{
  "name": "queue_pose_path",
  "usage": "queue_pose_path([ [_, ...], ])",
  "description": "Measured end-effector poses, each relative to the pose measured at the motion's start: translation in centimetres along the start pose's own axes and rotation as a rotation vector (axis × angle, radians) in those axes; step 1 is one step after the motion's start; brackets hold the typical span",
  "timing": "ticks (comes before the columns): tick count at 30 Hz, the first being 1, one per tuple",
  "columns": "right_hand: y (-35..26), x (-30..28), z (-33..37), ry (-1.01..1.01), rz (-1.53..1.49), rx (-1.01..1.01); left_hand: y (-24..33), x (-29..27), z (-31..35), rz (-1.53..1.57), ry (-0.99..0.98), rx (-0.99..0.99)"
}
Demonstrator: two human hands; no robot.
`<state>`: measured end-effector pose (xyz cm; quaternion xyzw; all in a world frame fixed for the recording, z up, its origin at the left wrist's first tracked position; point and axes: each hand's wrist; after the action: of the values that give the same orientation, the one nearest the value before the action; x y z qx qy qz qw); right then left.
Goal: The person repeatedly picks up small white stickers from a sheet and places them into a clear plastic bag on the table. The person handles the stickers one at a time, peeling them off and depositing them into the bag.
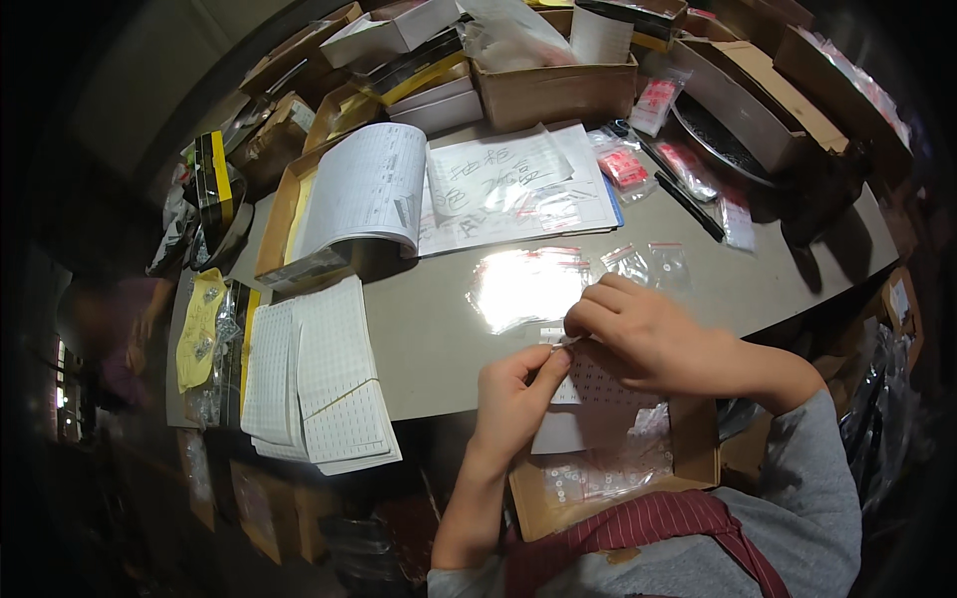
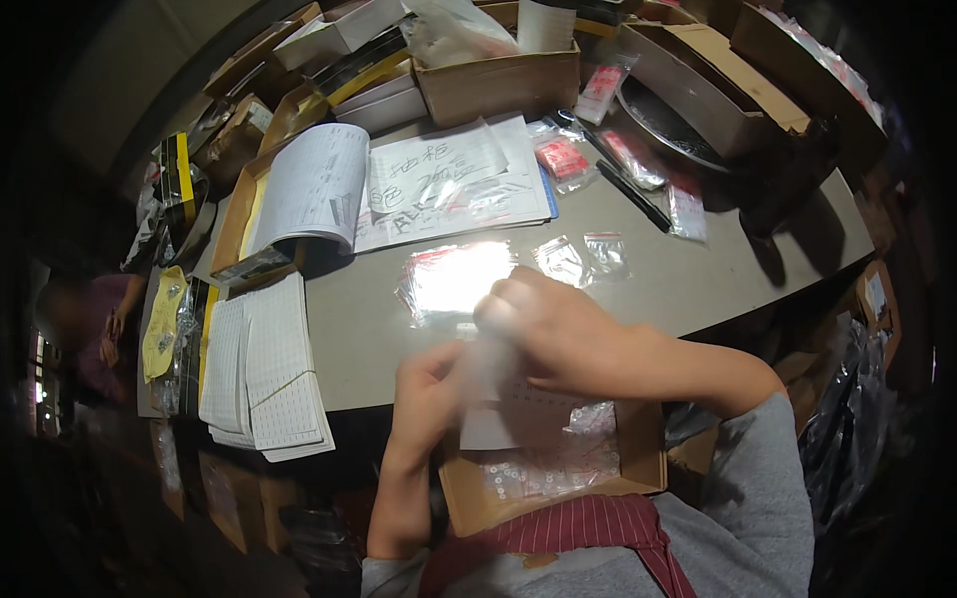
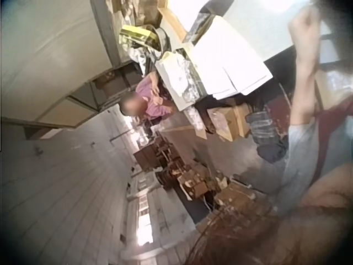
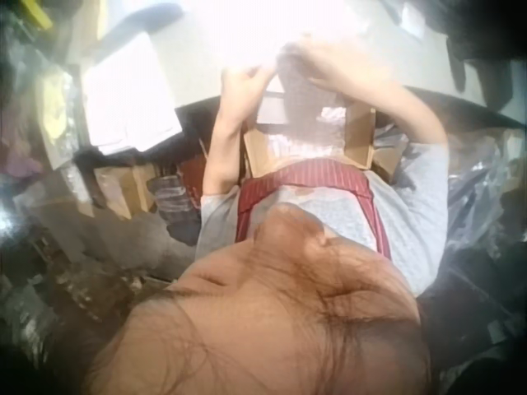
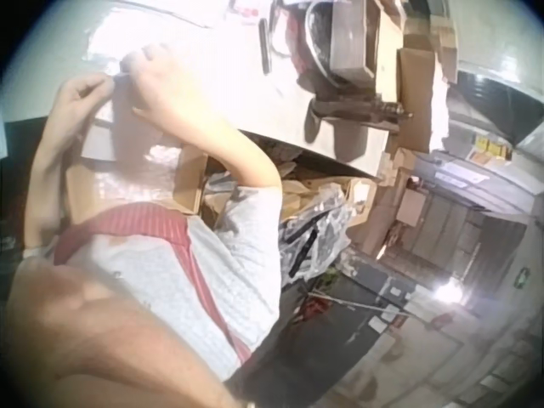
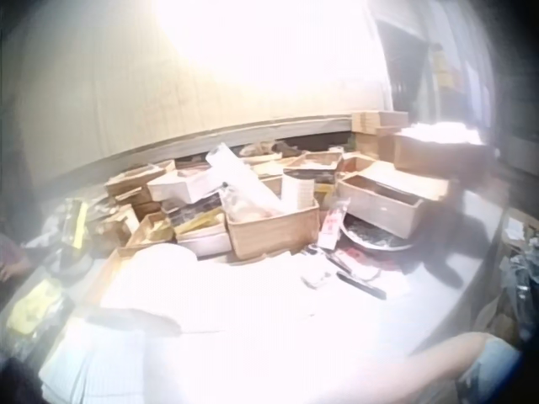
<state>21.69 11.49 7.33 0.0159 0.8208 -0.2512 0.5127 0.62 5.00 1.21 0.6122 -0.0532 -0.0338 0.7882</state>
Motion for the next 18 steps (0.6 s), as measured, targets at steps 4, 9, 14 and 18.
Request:
queue_pose_path([
  [4,-0.3,1.0,-0.4,-0.016,0.085,-0.047,0.0,-0.7,0.0,0.012,-0.029,0.022],
  [9,-0.6,2.0,0.4,0.092,0.334,-0.247,0.6,-0.5,0.2,0.076,0.003,0.013],
  [14,-0.2,2.0,0.7,0.097,0.275,-0.427,1.9,-0.8,0.4,0.144,-0.065,-0.06],
  [18,1.8,-1.0,-0.9,0.17,-0.09,-0.062,1.8,-0.3,0.5,0.071,-0.009,-0.058],
])
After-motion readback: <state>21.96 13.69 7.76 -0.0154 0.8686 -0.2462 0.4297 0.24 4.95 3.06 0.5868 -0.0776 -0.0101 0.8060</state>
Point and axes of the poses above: each hand's wrist, its own z-axis away from the middle knuckle, its own x-axis out of the palm, y = z × x, and after that the axes turned 8 degrees about -x, right-handed
